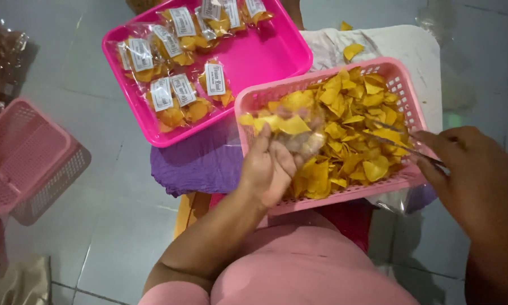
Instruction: Packing fried chips into small plastic bags using tongs and applying labels.
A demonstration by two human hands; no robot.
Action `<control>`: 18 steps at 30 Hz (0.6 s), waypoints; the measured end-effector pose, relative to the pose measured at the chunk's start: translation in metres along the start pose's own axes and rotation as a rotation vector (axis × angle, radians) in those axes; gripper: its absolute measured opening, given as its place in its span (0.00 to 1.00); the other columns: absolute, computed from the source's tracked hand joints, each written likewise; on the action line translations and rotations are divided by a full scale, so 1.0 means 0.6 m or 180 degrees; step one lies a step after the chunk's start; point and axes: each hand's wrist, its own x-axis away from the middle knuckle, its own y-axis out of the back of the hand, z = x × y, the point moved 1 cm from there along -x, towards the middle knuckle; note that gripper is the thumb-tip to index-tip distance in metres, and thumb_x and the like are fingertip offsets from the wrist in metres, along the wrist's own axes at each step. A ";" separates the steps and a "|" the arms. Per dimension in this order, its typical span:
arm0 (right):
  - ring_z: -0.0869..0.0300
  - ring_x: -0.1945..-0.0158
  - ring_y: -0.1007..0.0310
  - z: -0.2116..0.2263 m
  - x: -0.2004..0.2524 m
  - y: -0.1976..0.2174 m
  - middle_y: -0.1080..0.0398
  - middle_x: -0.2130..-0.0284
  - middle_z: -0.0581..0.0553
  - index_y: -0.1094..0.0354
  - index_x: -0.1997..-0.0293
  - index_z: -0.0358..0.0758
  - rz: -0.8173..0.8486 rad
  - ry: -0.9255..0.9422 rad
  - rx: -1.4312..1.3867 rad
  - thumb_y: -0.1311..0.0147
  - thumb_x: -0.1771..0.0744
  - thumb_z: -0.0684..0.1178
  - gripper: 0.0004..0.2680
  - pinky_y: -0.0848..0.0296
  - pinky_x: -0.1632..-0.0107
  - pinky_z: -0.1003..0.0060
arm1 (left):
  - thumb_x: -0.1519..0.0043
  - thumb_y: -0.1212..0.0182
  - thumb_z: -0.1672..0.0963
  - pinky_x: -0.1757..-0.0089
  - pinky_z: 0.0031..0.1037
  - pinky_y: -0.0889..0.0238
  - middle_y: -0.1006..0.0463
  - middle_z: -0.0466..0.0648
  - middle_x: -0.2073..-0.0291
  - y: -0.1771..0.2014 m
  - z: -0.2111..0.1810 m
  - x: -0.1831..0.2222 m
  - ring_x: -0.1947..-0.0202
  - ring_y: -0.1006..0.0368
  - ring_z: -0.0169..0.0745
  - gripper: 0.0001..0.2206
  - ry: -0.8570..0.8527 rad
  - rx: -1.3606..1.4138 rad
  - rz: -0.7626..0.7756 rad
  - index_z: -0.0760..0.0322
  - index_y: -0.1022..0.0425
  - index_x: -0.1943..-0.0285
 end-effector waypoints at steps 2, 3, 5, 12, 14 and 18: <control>0.48 0.53 0.23 0.005 0.008 -0.004 0.26 0.53 0.42 0.26 0.35 0.56 0.0161 -0.0024 0.0088 0.42 0.32 0.54 0.16 0.26 0.58 0.53 | 0.24 0.63 0.49 0.40 0.46 0.34 0.38 0.56 0.26 0.001 0.008 0.010 0.30 0.38 0.62 0.19 0.0154 0.0021 0.0064 0.59 0.38 0.30; 0.51 0.52 0.22 0.001 0.010 -0.007 0.24 0.52 0.45 0.25 0.34 0.58 0.0064 0.0063 0.0490 0.42 0.31 0.55 0.16 0.25 0.57 0.57 | 0.25 0.60 0.48 0.41 0.46 0.32 0.32 0.59 0.32 0.002 0.007 0.007 0.34 0.33 0.60 0.20 0.0115 -0.0086 -0.0092 0.60 0.36 0.31; 0.54 0.52 0.21 -0.006 0.013 -0.009 0.23 0.51 0.49 0.25 0.33 0.61 -0.0039 0.0137 0.0891 0.41 0.31 0.56 0.16 0.23 0.56 0.61 | 0.26 0.57 0.48 0.43 0.46 0.30 0.26 0.62 0.38 0.006 0.003 0.006 0.39 0.28 0.59 0.20 0.0085 -0.0205 -0.0239 0.62 0.34 0.33; 0.54 0.53 0.21 0.008 -0.029 0.007 0.25 0.52 0.52 0.29 0.34 0.65 0.0262 0.0226 0.0933 0.47 0.30 0.60 0.15 0.20 0.64 0.58 | 0.28 0.54 0.47 0.42 0.48 0.33 0.25 0.50 0.73 0.016 0.005 0.004 0.36 0.28 0.62 0.17 -0.0018 -0.0389 -0.0718 0.60 0.29 0.60; 0.54 0.53 0.22 0.006 -0.037 0.006 0.26 0.52 0.54 0.28 0.35 0.64 0.0358 0.0298 0.0786 0.45 0.31 0.58 0.15 0.20 0.65 0.57 | 0.28 0.53 0.47 0.45 0.48 0.29 0.18 0.53 0.55 0.023 0.004 0.003 0.37 0.27 0.61 0.18 0.0010 -0.0404 -0.0800 0.57 0.33 0.36; 0.56 0.46 0.22 0.004 -0.043 0.008 0.27 0.45 0.53 0.34 0.33 0.68 0.0854 0.0207 0.0973 0.51 0.31 0.61 0.16 0.16 0.60 0.60 | 0.30 0.49 0.47 0.51 0.43 0.27 0.29 0.44 0.84 0.028 0.002 0.003 0.43 0.23 0.60 0.18 -0.0034 -0.0333 -0.1023 0.61 0.32 0.43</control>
